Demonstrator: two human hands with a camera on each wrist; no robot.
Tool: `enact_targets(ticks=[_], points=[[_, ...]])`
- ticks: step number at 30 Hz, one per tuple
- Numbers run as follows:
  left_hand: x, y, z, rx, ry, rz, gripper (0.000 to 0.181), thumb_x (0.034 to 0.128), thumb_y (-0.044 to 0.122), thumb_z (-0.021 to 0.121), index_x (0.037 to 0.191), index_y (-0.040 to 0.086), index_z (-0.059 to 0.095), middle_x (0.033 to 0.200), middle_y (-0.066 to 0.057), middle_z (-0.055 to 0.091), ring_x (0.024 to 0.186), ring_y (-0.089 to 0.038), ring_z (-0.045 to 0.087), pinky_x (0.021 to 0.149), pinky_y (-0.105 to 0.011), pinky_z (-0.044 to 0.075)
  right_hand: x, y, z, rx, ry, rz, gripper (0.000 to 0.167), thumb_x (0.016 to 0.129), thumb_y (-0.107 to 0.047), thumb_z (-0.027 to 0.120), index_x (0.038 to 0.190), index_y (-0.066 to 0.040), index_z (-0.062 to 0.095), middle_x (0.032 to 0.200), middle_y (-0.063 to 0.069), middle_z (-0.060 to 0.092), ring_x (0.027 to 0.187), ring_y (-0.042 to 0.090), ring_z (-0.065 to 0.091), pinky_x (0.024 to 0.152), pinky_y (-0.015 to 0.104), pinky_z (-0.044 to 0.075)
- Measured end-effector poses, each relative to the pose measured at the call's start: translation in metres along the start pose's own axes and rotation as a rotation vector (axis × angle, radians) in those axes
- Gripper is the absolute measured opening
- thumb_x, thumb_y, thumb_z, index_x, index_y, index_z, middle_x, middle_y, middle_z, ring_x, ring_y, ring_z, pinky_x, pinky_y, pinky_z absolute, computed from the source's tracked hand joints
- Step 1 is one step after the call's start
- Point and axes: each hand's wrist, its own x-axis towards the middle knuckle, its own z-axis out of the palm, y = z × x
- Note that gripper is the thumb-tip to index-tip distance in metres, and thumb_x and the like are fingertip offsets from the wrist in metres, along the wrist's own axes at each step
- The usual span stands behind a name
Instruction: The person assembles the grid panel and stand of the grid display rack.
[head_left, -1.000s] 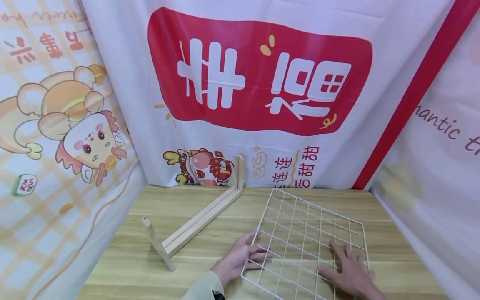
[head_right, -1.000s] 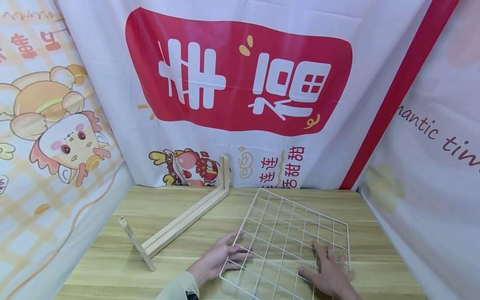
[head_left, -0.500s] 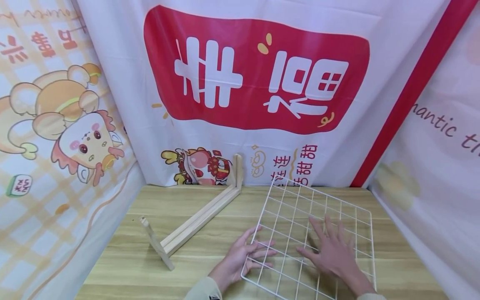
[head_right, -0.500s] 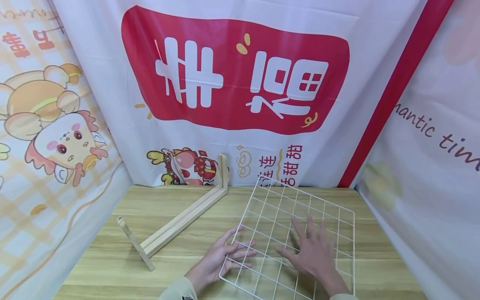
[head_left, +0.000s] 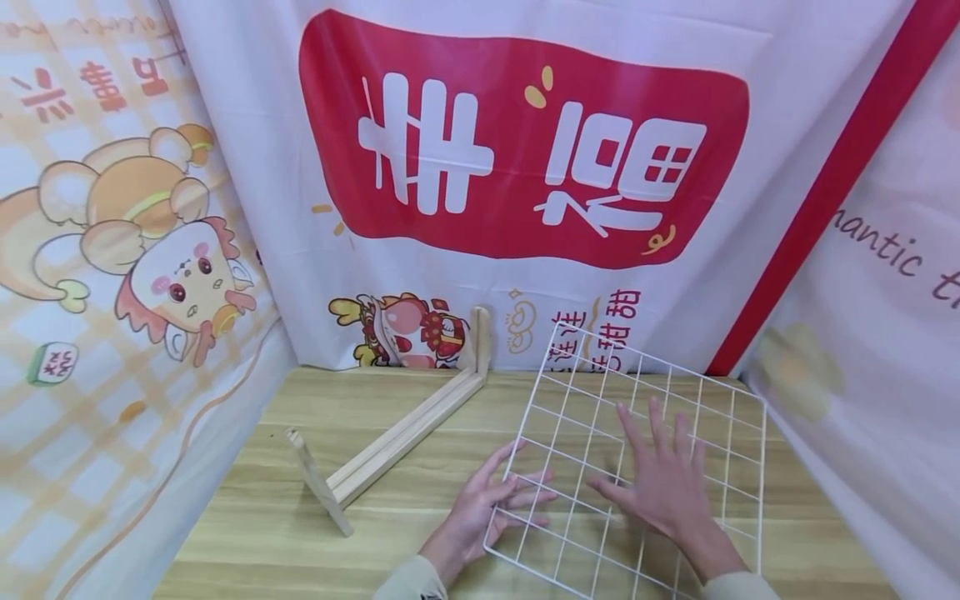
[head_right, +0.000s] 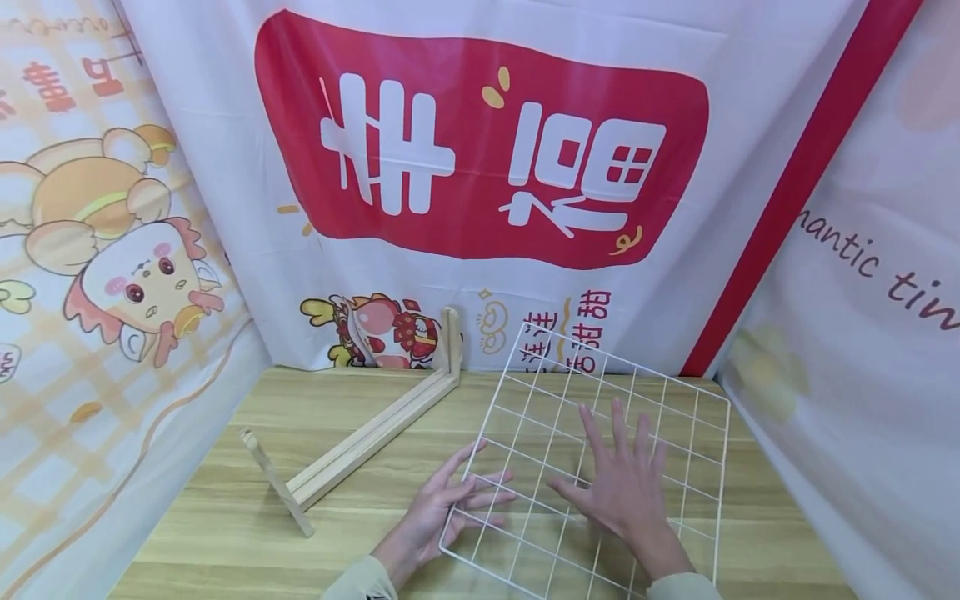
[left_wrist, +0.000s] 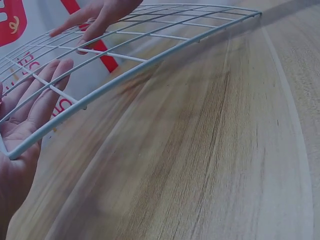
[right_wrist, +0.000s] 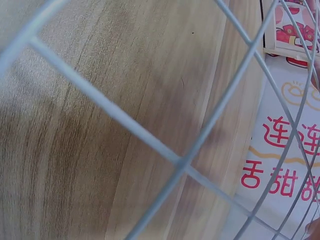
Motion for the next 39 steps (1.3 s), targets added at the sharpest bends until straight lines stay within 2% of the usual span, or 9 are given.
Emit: enact_targets(ticks=[8,14,20,23,26,28,33,36,39], points=[[0.000,0.000,0.006,-0.022,-0.036,0.017,0.063,0.1140,0.018,0.043,0.171,0.020,0.016,0.159,-0.035,0.039,0.131,-0.040,0.067,0.110,-0.068,0.050,0.002,0.001,-0.007,-0.007,0.037,0.003,0.111,0.084,-0.076,0.072,0.171,-0.037,0.016,0.177,0.024,0.013,0.153,0.067,0.021,0.112,0.090,0.024],[0.001,0.001,0.004,-0.040,-0.053,0.008,0.058,0.1160,0.013,0.034,0.170,0.027,0.021,0.161,-0.035,0.037,0.132,-0.037,0.067,0.110,-0.065,0.051,0.003,-0.001,-0.016,-0.013,0.062,0.020,0.112,0.080,-0.074,0.077,0.170,-0.036,0.022,0.175,0.021,0.024,0.149,0.062,0.031,0.099,0.091,0.040],[0.004,0.002,0.001,0.022,0.002,0.013,0.060,0.1130,0.012,0.044,0.169,0.024,0.026,0.157,-0.026,0.051,0.129,-0.030,0.070,0.110,-0.057,0.055,0.005,-0.003,-0.025,-0.018,0.082,0.023,0.113,0.077,-0.072,0.080,0.169,-0.038,0.024,0.169,0.021,0.036,0.144,0.060,0.037,0.092,0.089,0.045],[0.004,0.005,-0.003,0.103,0.112,0.033,0.063,0.1075,0.009,0.055,0.166,0.018,0.033,0.152,-0.022,0.058,0.125,-0.025,0.073,0.108,-0.047,0.059,0.008,-0.002,-0.029,-0.026,0.093,0.019,0.114,0.076,-0.071,0.082,0.169,-0.037,0.024,0.167,0.021,0.040,0.142,0.060,0.039,0.091,0.089,0.045],[-0.001,0.015,-0.007,0.232,0.299,0.086,0.060,0.1024,0.010,0.065,0.159,0.016,0.046,0.149,-0.018,0.064,0.124,-0.026,0.073,0.104,-0.036,0.061,0.011,0.000,-0.032,-0.034,0.112,0.015,0.116,0.074,-0.069,0.085,0.169,-0.036,0.025,0.163,0.021,0.043,0.141,0.059,0.040,0.092,0.089,0.045],[-0.008,0.025,-0.008,0.382,0.449,0.144,0.055,0.1007,0.013,0.069,0.154,0.016,0.053,0.147,-0.015,0.067,0.124,-0.026,0.072,0.104,-0.033,0.061,0.012,0.002,-0.034,-0.038,0.121,0.015,0.118,0.073,-0.068,0.086,0.169,-0.035,0.026,0.161,0.021,0.045,0.141,0.059,0.040,0.094,0.089,0.044],[-0.033,0.061,-0.011,0.753,0.808,0.276,0.042,0.1013,0.020,0.071,0.142,0.022,0.065,0.140,-0.002,0.072,0.127,-0.025,0.068,0.113,-0.042,0.055,0.011,0.007,-0.036,-0.025,0.126,0.024,0.119,0.071,-0.065,0.089,0.168,-0.031,0.029,0.158,0.023,0.048,0.140,0.059,0.040,0.095,0.090,0.042],[-0.049,0.087,-0.015,0.867,0.960,0.382,0.039,0.1017,0.016,0.070,0.140,0.020,0.067,0.141,-0.003,0.072,0.128,-0.031,0.064,0.113,-0.053,0.051,0.011,0.010,-0.036,-0.011,0.132,0.025,0.119,0.070,-0.065,0.090,0.168,-0.030,0.031,0.157,0.024,0.048,0.139,0.058,0.040,0.095,0.090,0.042],[-0.062,0.111,-0.021,0.993,1.088,0.524,0.041,0.0998,0.010,0.071,0.140,0.014,0.067,0.142,-0.008,0.071,0.129,-0.035,0.064,0.111,-0.054,0.053,0.012,0.013,-0.036,-0.008,0.138,0.024,0.119,0.070,-0.065,0.090,0.167,-0.029,0.032,0.156,0.024,0.049,0.139,0.057,0.041,0.094,0.089,0.043]])
